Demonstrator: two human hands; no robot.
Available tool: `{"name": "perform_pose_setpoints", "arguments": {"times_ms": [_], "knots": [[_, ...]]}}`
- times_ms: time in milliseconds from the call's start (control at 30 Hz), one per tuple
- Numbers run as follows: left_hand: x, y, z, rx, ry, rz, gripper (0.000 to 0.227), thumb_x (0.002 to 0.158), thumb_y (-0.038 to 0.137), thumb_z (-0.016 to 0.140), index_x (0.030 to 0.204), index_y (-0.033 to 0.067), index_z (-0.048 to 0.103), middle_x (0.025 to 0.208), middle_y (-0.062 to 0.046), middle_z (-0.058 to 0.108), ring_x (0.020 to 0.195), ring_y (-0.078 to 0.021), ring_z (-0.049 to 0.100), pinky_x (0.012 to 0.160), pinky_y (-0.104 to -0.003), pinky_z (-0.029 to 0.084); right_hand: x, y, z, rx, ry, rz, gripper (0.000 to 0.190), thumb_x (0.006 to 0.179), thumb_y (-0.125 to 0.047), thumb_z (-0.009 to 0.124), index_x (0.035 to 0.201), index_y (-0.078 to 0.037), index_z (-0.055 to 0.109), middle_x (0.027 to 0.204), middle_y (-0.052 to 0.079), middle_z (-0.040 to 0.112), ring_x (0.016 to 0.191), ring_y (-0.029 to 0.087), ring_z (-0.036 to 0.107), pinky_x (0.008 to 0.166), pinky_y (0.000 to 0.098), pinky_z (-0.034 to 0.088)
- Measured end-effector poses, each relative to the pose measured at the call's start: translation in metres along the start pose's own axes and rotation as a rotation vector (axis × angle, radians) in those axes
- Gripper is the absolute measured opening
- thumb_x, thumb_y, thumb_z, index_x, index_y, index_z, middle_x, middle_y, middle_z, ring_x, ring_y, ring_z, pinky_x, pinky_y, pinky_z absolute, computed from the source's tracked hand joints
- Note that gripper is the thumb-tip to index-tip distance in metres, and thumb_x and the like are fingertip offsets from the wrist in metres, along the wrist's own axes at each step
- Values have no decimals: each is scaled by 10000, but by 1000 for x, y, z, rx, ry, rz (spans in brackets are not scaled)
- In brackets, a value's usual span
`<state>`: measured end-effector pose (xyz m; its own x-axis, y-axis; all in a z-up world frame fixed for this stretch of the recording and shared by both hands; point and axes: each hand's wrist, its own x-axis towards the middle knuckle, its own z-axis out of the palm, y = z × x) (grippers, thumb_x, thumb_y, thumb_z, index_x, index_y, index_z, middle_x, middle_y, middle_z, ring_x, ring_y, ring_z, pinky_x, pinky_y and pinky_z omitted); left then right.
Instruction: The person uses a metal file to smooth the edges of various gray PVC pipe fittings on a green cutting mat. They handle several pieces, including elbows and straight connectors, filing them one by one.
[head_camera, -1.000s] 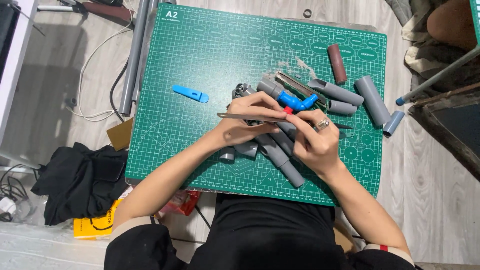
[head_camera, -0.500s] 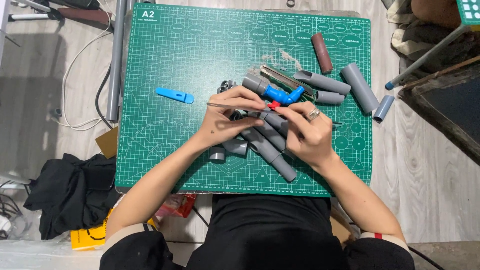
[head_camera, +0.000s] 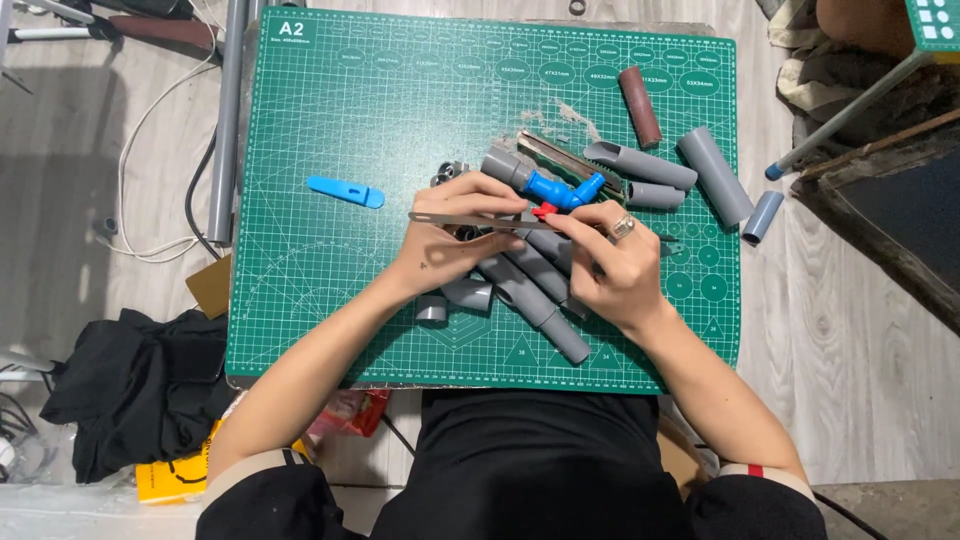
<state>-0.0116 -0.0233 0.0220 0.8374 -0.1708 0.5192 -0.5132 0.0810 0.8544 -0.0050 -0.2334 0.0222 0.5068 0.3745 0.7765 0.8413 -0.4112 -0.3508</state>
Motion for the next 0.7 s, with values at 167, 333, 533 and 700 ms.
{"name": "perform_pose_setpoints", "arguments": {"times_ms": [167, 333, 533, 700], "knots": [[2, -1, -4, 34, -9, 48, 280, 785, 5, 837, 1043, 69, 749, 971, -72, 713, 874, -165, 695, 743, -320, 597, 2, -3, -1, 10, 14, -2, 379, 817, 157, 488, 989, -36, 765, 821, 124, 646, 580, 266, 553, 518, 369, 496], [0, -2, 0, 29, 4, 27, 265, 774, -3, 841, 1016, 62, 754, 947, -88, 721, 856, -181, 699, 748, -325, 596, 1, -2, -2, 10, -19, 14, 352, 838, 139, 495, 989, -37, 760, 818, 114, 639, 605, 271, 579, 526, 368, 503], [2, -2, 0, 64, -30, 42, 259, 798, 33, 833, 1038, 86, 749, 969, -64, 717, 867, -179, 694, 736, -326, 590, -3, -3, -1, 1, -32, 23, 368, 834, 118, 492, 1001, -61, 767, 816, 98, 636, 612, 253, 573, 533, 352, 507], [1, -5, -1, 38, -24, 13, 240, 805, 18, 820, 1027, 83, 753, 969, -68, 721, 862, -170, 692, 725, -320, 588, -4, 0, -1, -18, -47, 47, 367, 852, 94, 477, 998, -84, 762, 818, 76, 632, 640, 241, 590, 559, 342, 521]]}}
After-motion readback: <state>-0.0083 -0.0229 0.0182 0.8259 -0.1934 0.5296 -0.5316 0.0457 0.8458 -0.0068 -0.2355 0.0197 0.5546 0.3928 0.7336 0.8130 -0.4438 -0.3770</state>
